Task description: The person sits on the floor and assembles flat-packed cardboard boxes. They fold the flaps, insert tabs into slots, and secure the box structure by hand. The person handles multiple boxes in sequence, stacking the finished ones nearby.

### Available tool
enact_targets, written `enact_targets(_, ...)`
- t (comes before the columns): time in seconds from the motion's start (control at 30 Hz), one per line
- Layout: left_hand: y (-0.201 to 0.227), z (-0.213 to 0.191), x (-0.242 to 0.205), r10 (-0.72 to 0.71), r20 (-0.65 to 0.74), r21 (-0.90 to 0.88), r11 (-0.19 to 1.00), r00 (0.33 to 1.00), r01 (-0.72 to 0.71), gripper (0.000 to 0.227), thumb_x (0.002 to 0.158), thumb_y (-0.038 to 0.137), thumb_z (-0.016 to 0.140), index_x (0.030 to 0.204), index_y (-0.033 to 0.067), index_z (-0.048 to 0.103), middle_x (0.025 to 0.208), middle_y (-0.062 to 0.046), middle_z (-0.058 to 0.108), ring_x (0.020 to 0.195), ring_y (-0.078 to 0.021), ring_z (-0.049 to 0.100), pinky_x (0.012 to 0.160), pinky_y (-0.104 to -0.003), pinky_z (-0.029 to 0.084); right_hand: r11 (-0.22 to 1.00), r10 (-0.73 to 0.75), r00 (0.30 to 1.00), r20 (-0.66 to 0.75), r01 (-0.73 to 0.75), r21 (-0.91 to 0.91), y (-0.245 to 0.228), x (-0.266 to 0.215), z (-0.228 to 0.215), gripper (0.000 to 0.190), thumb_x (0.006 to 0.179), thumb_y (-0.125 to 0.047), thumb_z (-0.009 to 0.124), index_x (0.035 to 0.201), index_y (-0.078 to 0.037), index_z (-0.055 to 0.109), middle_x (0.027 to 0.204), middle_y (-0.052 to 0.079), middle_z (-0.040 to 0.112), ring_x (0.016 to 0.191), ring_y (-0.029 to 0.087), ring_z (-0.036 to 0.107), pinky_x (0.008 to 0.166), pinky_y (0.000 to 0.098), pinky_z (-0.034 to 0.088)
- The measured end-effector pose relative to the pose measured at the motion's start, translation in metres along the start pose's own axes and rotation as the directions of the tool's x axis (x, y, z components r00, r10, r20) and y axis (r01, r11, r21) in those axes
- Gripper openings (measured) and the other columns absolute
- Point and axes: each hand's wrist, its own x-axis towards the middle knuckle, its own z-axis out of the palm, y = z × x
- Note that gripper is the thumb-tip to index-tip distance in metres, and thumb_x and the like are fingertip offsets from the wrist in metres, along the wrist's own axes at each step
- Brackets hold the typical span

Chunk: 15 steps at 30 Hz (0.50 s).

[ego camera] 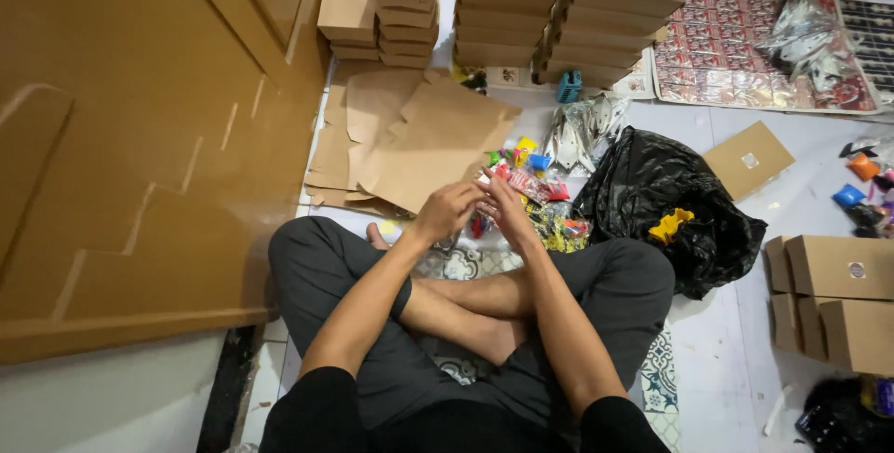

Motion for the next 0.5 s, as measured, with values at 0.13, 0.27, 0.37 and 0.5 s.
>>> enact_targets(0.13,-0.039,0.031,-0.014,-0.056,0.029,-0.001,0.998,0.998,0.056,0.019,0.084,0.013,0.072,0.103,0.0124,0.073,0.104,-0.012,0.071,0.101,-0.032,0.069,0.09,-0.043,0.055,0.999,-0.002,1.0,-0.019,0.002,0.035,0.008,0.002,-0.002,0.065,0.101,-0.027,0.067,0.157,-0.016,0.038,0.135,0.02,0.057,0.106,0.024,0.068,0.095,0.0401,0.059)
enact_targets(0.27,-0.042,-0.006,-0.011,-0.433,-0.082,-0.134,0.897,0.898,0.42,0.015,0.088,0.016,0.064,0.102,0.0117,0.069,0.108,-0.01,0.062,0.104,-0.0346,0.066,0.089,-0.041,0.056,0.992,-0.008,1.0,0.011,0.009,-0.125,0.01,0.006,0.012,0.059,0.1,-0.024,0.07,0.152,-0.013,0.046,0.137,0.023,0.056,0.109,0.028,0.068,0.092,0.0403,0.06)
enact_targets(0.37,-0.046,-0.025,-0.009,-0.663,-0.111,-0.199,0.745,0.741,0.637,0.026,0.089,0.014,0.058,0.113,0.0181,0.066,0.111,-0.008,0.058,0.108,-0.0345,0.064,0.093,-0.042,0.055,0.967,-0.05,0.999,-0.003,0.048,-0.249,0.024,0.027,0.015,0.058,0.098,-0.024,0.072,0.151,-0.016,0.049,0.137,0.025,0.057,0.109,0.03,0.068,0.086,0.0398,0.061)
enact_targets(0.5,-0.063,-0.016,-0.02,-0.808,-0.21,-0.198,0.587,0.551,0.785,0.033,0.085,0.013,0.059,0.115,0.024,0.064,0.116,-0.004,0.056,0.114,-0.0316,0.063,0.1,-0.044,0.053,0.973,-0.096,0.976,-0.195,0.05,-0.227,0.045,0.053,0.03,0.092,0.087,-0.03,0.087,0.154,-0.014,0.026,0.118,0.027,0.063,0.088,0.029,0.071,0.059,0.0292,0.063)
